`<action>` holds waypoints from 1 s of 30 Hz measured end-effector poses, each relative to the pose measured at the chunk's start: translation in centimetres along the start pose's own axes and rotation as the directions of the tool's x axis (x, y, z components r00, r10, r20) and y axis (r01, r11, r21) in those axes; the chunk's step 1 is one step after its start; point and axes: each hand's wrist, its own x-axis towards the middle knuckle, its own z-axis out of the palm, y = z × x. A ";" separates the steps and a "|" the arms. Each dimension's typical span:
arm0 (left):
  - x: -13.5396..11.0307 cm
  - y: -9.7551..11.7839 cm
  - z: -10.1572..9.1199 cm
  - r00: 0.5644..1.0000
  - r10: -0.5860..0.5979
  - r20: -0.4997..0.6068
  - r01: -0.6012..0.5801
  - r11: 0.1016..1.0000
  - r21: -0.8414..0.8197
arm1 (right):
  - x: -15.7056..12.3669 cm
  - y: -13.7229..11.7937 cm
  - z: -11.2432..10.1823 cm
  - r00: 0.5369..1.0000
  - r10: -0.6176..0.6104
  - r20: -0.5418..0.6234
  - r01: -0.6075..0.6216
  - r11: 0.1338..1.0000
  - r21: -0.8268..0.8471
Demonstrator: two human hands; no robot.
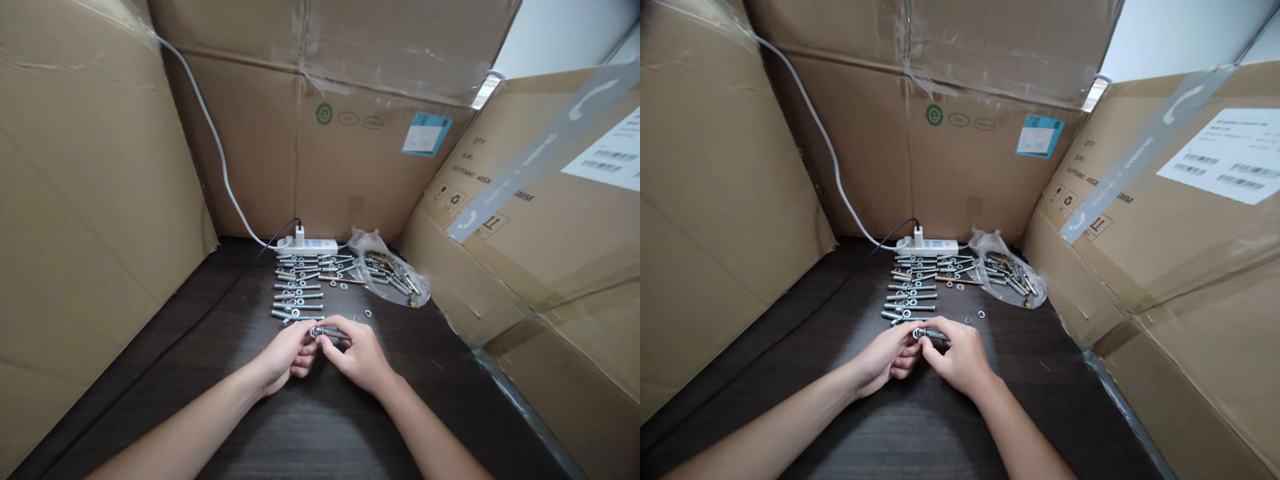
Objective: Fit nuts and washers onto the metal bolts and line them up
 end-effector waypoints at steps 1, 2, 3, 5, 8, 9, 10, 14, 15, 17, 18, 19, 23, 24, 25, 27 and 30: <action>0.0 0.0 0.0 1.000 0.009 -0.002 -0.009 1.000 -0.009 | 0.0 0.0 0.0 1.000 0.004 -0.001 -0.004 1.000 0.005; 0.0 0.0 0.0 1.000 0.020 -0.004 -0.020 1.000 -0.021 | 0.0 0.0 0.0 1.000 0.007 -0.003 -0.007 1.000 0.009; 0.0 0.0 0.0 1.000 0.031 -0.007 -0.031 0.999 -0.033 | 0.0 0.0 0.0 1.000 0.010 -0.004 -0.010 1.000 0.011; 0.0 0.0 0.0 0.999 0.048 -0.014 -0.049 0.997 -0.056 | 0.0 0.0 0.0 1.000 0.014 0.000 -0.014 1.000 0.012; 0.0 -0.1 0.0 0.998 0.059 -0.016 -0.060 0.995 -0.076 | 0.0 0.0 0.0 1.000 0.018 0.006 -0.018 1.000 0.019; 0.0 -0.1 0.0 0.998 0.060 -0.011 -0.061 0.995 -0.079 | 0.0 0.0 0.0 1.000 0.015 0.006 -0.015 1.000 0.023; 0.1 -0.2 0.0 0.998 0.060 -0.002 -0.060 0.995 -0.080 | 0.0 0.1 0.0 1.000 0.010 0.004 -0.010 1.000 0.027; 0.2 -0.2 -0.1 0.998 0.034 0.053 -0.030 0.997 -0.077 | 0.1 0.4 0.1 1.000 -0.001 -0.013 0.001 1.000 0.026; 0.2 -0.2 -0.1 0.998 0.026 0.063 -0.021 0.997 -0.075 | 0.1 0.5 0.1 1.000 0.002 -0.014 -0.002 1.000 0.023; 0.2 -0.2 -0.1 0.997 0.016 0.071 -0.011 0.997 -0.072 | 0.1 0.6 0.2 1.000 0.012 -0.014 -0.012 1.000 0.011; 0.2 -0.2 -0.1 0.998 0.015 0.068 -0.010 0.997 -0.071 | 0.2 0.6 0.2 1.000 0.022 -0.014 -0.022 1.000 0.004; 0.2 -0.2 -0.1 0.998 0.014 0.064 -0.010 0.997 -0.070 | 0.2 0.6 0.3 0.999 0.033 -0.016 -0.033 0.999 -0.004; 0.3 -0.2 -0.2 0.998 0.013 0.056 -0.009 0.996 -0.084 | 0.2 0.6 0.2 0.997 0.079 -0.012 -0.079 0.997 0.004; 0.3 -0.2 -0.3 0.998 0.015 0.057 -0.010 0.996 -0.089 | 0.2 0.5 0.1 0.996 0.087 -0.008 -0.087 0.996 0.018; 0.4 -0.2 -0.3 0.998 0.019 0.060 -0.014 0.996 -0.094 | 0.2 0.5 0.1 0.996 0.093 -0.008 -0.093 0.995 0.033; 0.3 -0.1 -0.3 0.997 0.032 0.075 -0.024 0.995 -0.099 | 0.2 0.4 0.0 0.995 0.099 -0.012 -0.098 0.993 0.064; 0.3 0.0 -0.3 0.995 0.028 0.099 -0.018 0.996 -0.092 | 0.2 0.3 -0.1 0.996 0.083 -0.026 -0.081 0.994 0.075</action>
